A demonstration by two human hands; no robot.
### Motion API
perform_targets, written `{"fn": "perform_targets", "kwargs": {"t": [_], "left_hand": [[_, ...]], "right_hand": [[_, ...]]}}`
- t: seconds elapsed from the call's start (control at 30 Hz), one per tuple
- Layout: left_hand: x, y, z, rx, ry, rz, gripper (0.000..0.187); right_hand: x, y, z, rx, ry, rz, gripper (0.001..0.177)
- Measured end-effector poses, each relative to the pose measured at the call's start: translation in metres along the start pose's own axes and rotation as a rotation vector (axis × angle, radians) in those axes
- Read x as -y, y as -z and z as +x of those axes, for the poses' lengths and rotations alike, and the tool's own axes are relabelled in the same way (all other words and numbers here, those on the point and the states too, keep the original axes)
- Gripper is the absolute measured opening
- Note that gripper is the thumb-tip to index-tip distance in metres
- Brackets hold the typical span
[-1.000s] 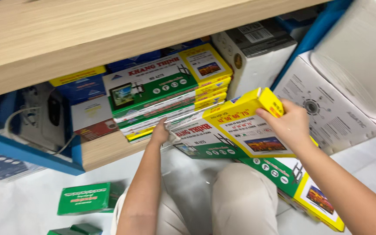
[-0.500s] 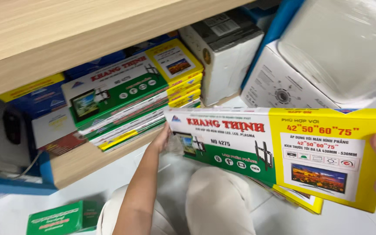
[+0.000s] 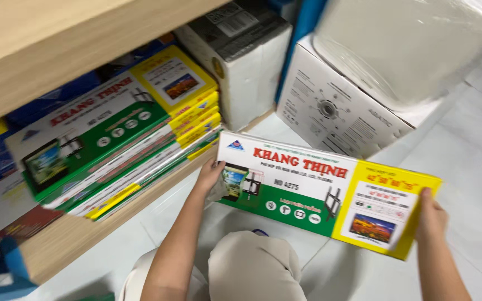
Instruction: The person wipes boxes with a cloth, turning them to clean different sides, and arranges them under a shelf.
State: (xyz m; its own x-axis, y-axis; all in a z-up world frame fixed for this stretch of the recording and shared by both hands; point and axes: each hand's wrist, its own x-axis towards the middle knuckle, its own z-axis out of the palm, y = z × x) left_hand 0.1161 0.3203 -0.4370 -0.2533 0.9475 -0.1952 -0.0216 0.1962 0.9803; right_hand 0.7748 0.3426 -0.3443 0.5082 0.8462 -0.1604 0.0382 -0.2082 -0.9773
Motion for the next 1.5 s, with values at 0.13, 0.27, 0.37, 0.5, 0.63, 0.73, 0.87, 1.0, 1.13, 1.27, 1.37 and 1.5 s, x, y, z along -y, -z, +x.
{"fn": "perform_targets", "kwargs": {"t": [0.13,0.27,0.37,0.5,0.63,0.73,0.87,1.0,1.13,1.27,1.37,1.5], "left_hand": [[0.015,-0.007,0.003,-0.055,0.011,0.131,0.051],[0.023,-0.006,0.010,-0.072,-0.046,0.317,0.053],[0.031,-0.001,0.015,-0.080,0.020,0.354,0.055],[0.042,0.006,0.022,-0.018,-0.043,0.259,0.057],[0.036,0.003,0.020,-0.024,-0.004,0.264,0.055],[0.010,0.004,0.008,0.015,0.056,0.325,0.055],[-0.032,0.021,-0.014,0.269,0.361,0.558,0.062],[-0.001,0.041,-0.012,0.574,0.299,0.794,0.090],[0.042,0.036,-0.025,0.584,0.230,0.981,0.066],[0.038,0.023,-0.031,0.501,0.180,1.029,0.054],[0.026,0.014,-0.040,0.434,0.196,1.099,0.055],[0.013,-0.008,-0.046,0.173,0.237,0.937,0.043]], "right_hand": [[-0.030,-0.014,-0.001,-0.072,-0.087,-0.037,0.059],[-0.049,-0.019,0.002,-0.079,-0.144,-0.077,0.062],[-0.055,-0.033,0.011,-0.113,-0.151,-0.456,0.065],[-0.064,-0.070,-0.049,-0.098,0.513,-1.072,0.065],[-0.039,-0.138,-0.151,0.615,0.804,-0.980,0.104],[-0.012,-0.184,-0.201,0.854,0.881,-1.061,0.103],[0.006,-0.234,-0.217,0.939,0.860,-1.222,0.105],[0.002,-0.254,-0.225,1.024,0.976,-1.205,0.100],[-0.007,-0.256,-0.229,0.966,0.923,-1.218,0.104],[-0.009,-0.254,-0.224,0.941,0.915,-1.180,0.105],[-0.009,-0.255,-0.219,0.936,0.881,-1.172,0.113],[-0.008,-0.265,-0.208,0.843,0.770,-1.022,0.128]]}}
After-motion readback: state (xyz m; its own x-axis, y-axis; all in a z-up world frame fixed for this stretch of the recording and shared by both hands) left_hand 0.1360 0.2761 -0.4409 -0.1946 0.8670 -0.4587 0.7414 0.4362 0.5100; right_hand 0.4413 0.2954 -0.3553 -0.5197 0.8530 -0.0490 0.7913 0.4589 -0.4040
